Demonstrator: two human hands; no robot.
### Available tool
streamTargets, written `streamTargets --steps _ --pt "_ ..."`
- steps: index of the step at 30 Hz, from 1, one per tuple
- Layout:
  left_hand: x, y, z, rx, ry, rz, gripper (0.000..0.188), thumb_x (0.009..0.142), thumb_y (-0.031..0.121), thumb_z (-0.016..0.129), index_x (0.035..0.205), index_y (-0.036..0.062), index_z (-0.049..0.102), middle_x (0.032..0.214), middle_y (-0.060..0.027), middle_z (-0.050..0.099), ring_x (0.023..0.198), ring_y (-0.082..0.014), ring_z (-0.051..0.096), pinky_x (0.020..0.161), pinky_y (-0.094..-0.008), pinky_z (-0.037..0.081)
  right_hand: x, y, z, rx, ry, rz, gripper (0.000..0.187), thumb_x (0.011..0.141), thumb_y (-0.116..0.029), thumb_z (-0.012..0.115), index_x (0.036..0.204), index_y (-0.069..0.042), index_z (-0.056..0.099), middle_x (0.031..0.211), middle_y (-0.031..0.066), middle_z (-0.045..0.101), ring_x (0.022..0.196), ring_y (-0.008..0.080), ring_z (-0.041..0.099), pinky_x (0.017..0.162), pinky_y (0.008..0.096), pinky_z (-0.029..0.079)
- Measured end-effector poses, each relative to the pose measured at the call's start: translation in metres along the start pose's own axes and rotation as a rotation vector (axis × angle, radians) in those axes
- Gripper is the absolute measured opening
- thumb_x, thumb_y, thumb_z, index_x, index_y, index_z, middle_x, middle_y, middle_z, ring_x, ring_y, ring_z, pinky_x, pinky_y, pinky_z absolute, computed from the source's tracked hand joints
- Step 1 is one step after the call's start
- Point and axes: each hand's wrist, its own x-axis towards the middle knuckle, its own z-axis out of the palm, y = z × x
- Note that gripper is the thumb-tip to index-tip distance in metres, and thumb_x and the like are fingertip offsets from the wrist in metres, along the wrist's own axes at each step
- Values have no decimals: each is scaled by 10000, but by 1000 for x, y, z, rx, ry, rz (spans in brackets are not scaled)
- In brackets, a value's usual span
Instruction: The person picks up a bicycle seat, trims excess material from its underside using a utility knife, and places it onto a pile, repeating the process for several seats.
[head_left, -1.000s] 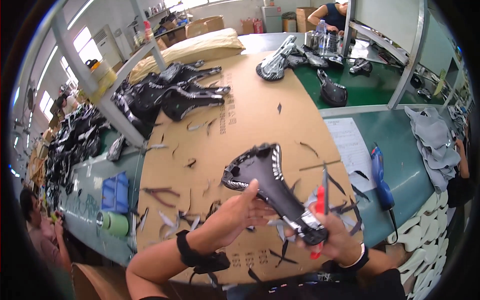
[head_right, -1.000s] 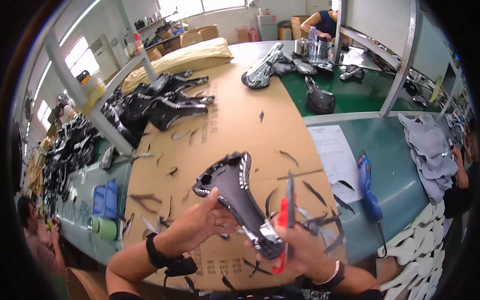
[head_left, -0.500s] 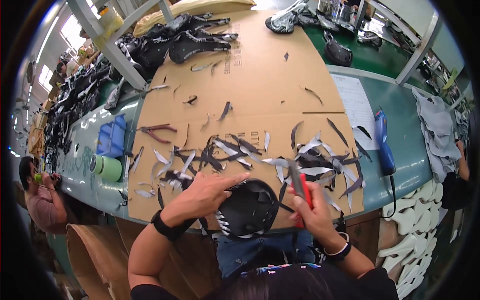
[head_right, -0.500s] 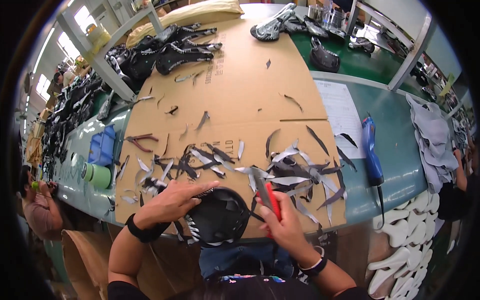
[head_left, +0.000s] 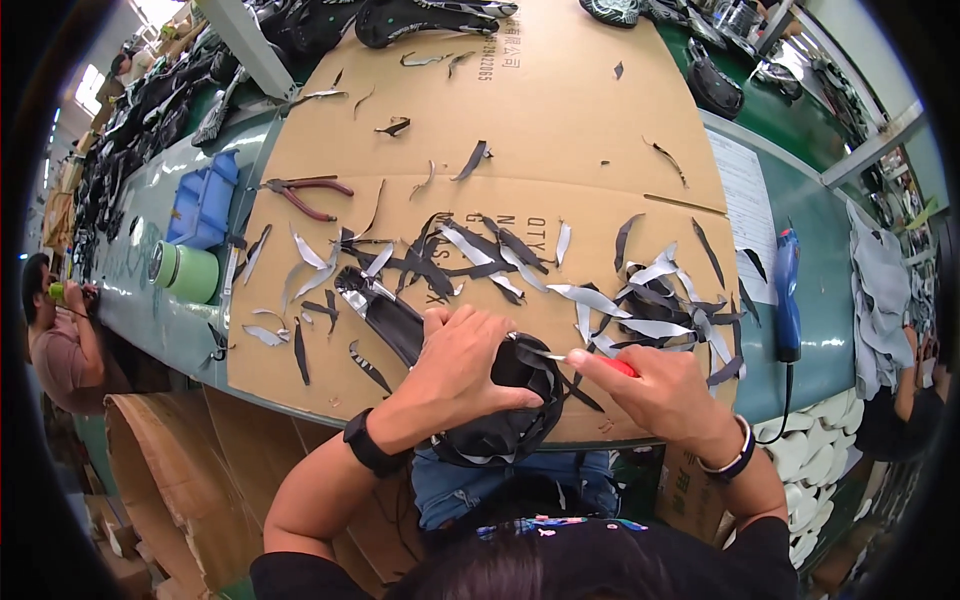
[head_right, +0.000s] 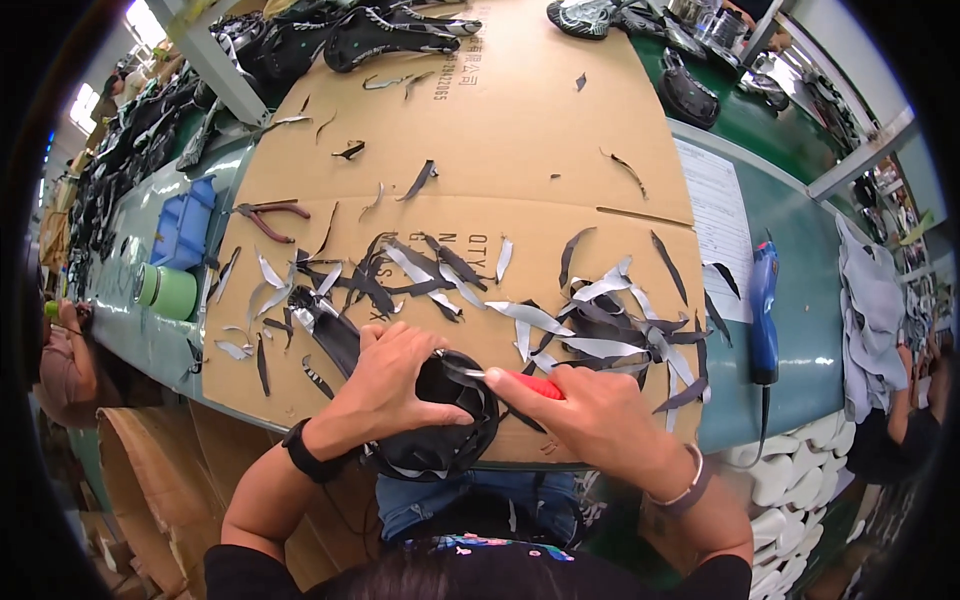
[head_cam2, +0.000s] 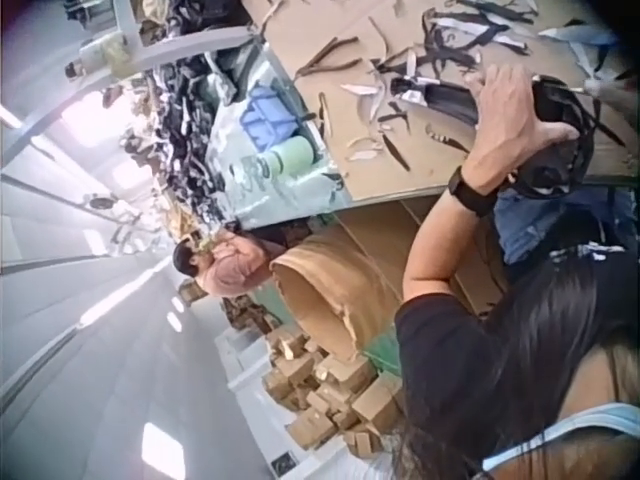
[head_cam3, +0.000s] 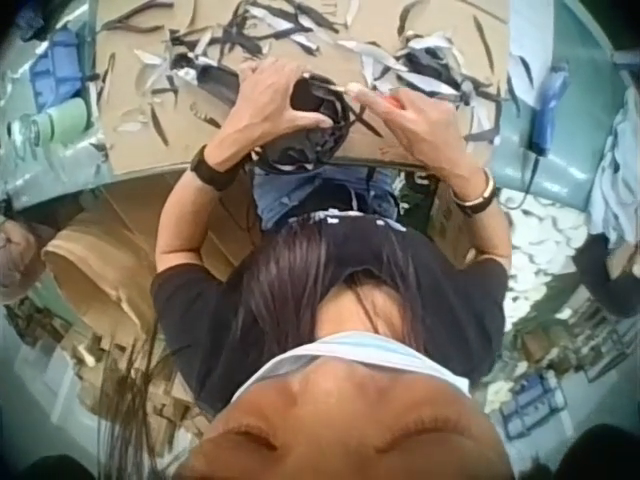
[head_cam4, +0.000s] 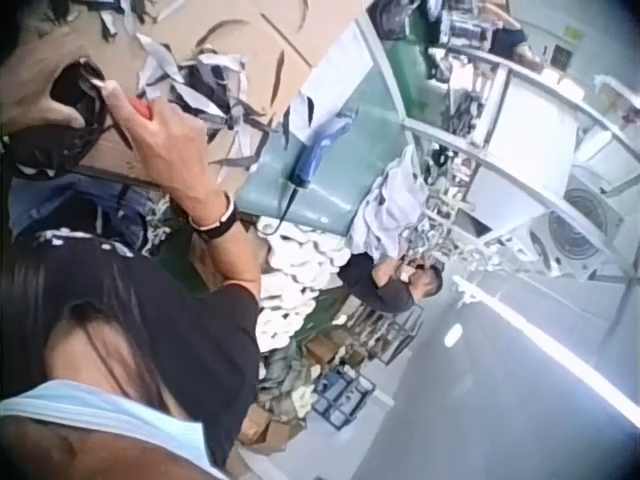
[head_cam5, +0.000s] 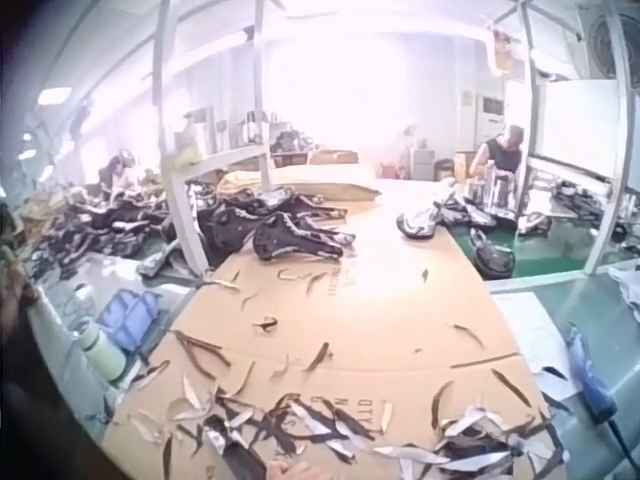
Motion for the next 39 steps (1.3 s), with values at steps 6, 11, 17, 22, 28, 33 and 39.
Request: streamTargets --steps 6,11,17,22,28,33,39 --pt "-3 0 1 -54 21 8 678 609 452 830 1068 7 604 929 -107 595 963 -253 528 909 -384 296 25 7 -17 -120 -280 -187 695 777 -175 640 1426 -298 422 685 51 455 553 190 543 439 331 384" --pt "-6 -2 1 -63 68 35 680 617 458 828 1070 3 604 932 -99 598 956 -241 521 913 -378 292 5 1 -10 -45 -411 -29 656 829 -165 621 1434 -284 398 694 75 464 536 223 535 431 347 403" --pt "-7 -2 0 -48 75 42 684 623 475 818 1074 8 604 942 -95 598 952 -235 513 903 -382 297 -49 -43 18 94 -250 284 719 801 -82 637 1443 -278 380 707 96 496 523 271 536 449 388 442" --pt "-8 11 3 25 89 23 643 634 448 814 1056 15 596 931 -97 580 947 -245 507 882 -394 308 -27 -43 33 438 348 379 703 767 -72 728 1394 -79 410 950 174 640 679 335 641 591 394 526" --pt "-9 39 -3 111 148 -32 520 657 363 800 994 34 579 912 -113 563 936 -260 496 845 -404 319 40 -42 35 333 283 157 536 818 -87 715 1286 9 474 1098 139 634 776 187 645 679 327 528" --pt "-23 20 6 109 245 -184 700 618 445 839 1102 25 557 938 -99 560 945 -268 513 849 -394 326 27 -21 16 1308 205 840 395 828 -35 645 1193 -3 496 849 -1 541 638 69 545 563 220 472" --pt "-3 43 5 12 333 -96 423 669 272 813 1014 95 643 911 -56 527 901 -263 484 825 -393 334 31 -27 19 1005 203 639 396 841 -114 673 1185 -22 501 833 32 579 661 118 561 610 259 469"
